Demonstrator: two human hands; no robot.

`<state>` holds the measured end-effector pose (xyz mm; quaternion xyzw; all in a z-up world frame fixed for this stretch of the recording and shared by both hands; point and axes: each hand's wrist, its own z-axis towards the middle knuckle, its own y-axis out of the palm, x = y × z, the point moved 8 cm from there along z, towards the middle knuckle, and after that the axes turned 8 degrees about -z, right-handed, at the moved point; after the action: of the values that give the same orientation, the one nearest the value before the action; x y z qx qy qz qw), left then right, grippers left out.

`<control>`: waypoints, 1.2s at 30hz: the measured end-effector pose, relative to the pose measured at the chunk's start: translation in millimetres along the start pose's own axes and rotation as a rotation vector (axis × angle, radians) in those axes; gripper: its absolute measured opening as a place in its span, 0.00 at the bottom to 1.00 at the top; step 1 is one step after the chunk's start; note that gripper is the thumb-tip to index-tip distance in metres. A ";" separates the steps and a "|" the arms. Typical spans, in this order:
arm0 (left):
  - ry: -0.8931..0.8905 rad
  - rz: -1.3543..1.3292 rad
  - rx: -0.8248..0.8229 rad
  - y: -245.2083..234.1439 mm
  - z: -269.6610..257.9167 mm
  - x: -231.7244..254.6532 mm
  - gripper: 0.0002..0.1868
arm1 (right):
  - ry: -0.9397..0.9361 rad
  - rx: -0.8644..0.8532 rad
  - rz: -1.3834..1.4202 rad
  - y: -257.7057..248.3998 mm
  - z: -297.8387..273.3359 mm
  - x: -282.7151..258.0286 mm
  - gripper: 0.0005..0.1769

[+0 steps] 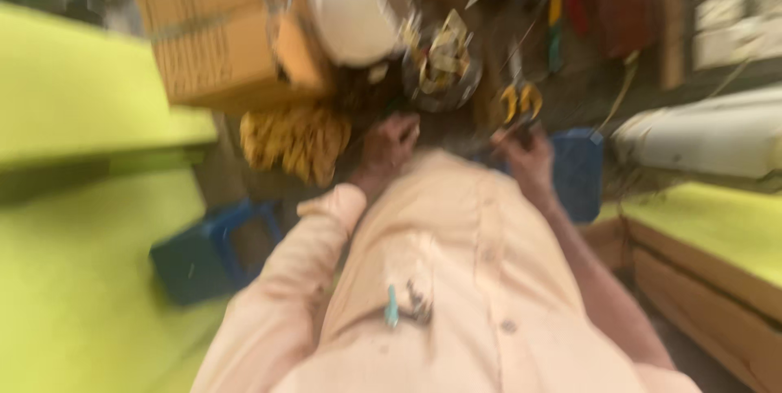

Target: The person works on an electrical fan motor assembly by hand, stripping wire ends with a tool and wrapping electrical tape around connections.

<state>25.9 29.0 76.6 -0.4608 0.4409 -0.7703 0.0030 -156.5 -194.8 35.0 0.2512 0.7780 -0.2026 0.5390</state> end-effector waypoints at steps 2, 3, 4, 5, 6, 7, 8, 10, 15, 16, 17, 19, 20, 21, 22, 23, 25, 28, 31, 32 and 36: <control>-0.122 -0.017 0.021 -11.0 -23.9 -24.6 0.13 | -0.041 0.038 0.070 -12.9 -6.1 -2.5 0.11; -0.222 -0.030 0.025 -18.2 -32.9 -37.0 0.13 | -0.061 0.063 0.133 -16.5 -8.7 -5.1 0.10; -0.319 -0.048 0.024 -22.8 -41.5 -47.1 0.13 | -0.065 0.086 0.125 -20.0 -12.0 -5.4 0.10; -0.330 -0.038 0.012 -28.2 -47.3 -50.1 0.13 | -0.069 0.109 0.116 -23.9 -14.2 -5.4 0.10; -0.335 -0.033 0.000 -32.6 -49.9 -52.2 0.12 | -0.077 0.136 0.105 -27.6 -16.0 -5.5 0.10; -0.341 -0.027 -0.012 -34.7 -51.8 -52.5 0.12 | -0.094 0.143 0.109 -27.2 -18.5 -4.7 0.11; -0.328 -0.051 -0.032 -32.8 -51.0 -50.3 0.12 | -0.114 0.151 0.115 -26.1 -20.2 -3.3 0.11; -0.304 -0.096 -0.071 -28.7 -50.1 -46.4 0.12 | -0.146 0.175 0.085 -24.6 -28.1 1.6 0.11; -0.352 -0.071 -0.406 17.0 -46.9 -46.5 0.15 | -0.093 0.314 -0.092 -23.7 -37.4 28.6 0.10; -0.366 -0.069 -0.474 25.9 -45.8 -48.0 0.15 | -0.098 0.296 -0.087 -17.9 -37.3 34.0 0.09; -0.313 -0.062 -0.463 28.7 -40.4 -46.2 0.16 | -0.102 0.279 -0.081 -11.5 -37.9 39.4 0.09; -0.225 -0.052 -0.450 31.9 -43.0 -43.8 0.20 | -0.076 0.257 -0.039 0.3 -48.3 54.0 0.09; -0.229 -0.033 -0.453 33.5 -42.3 -48.7 0.20 | -0.061 0.261 -0.002 6.2 -50.1 59.8 0.09; -0.232 -0.015 -0.456 35.1 -42.0 -53.8 0.20 | -0.046 0.265 0.036 10.5 -51.9 64.5 0.09; -0.237 0.002 -0.463 37.2 -43.6 -58.9 0.21 | -0.002 0.271 0.049 11.4 -56.2 70.5 0.09; -0.230 0.007 -0.451 37.9 -43.7 -63.6 0.22 | 0.043 0.278 0.061 11.2 -60.6 76.3 0.08; -0.211 0.016 -0.425 39.4 -38.9 -73.6 0.24 | 0.099 0.297 0.090 11.0 -68.2 85.5 0.08; -0.161 -0.016 -0.334 46.3 -23.0 -85.6 0.22 | 0.134 0.333 0.149 10.2 -84.3 102.0 0.07; -0.309 -0.145 -0.151 61.3 -2.6 -106.1 0.18 | 0.137 0.379 0.185 12.7 -100.7 118.6 0.08; -0.266 -0.208 -0.070 65.6 4.2 -104.2 0.17 | 0.135 0.396 0.177 14.9 -106.2 123.5 0.08; -0.227 -0.323 0.084 85.2 13.7 -104.3 0.17 | 0.182 0.473 0.188 22.9 -138.3 142.0 0.08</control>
<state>61.4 10.5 -52.7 -0.6089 0.3255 -0.7216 -0.0515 -286.0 -71.1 -52.9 0.4585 0.7276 -0.3042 0.4097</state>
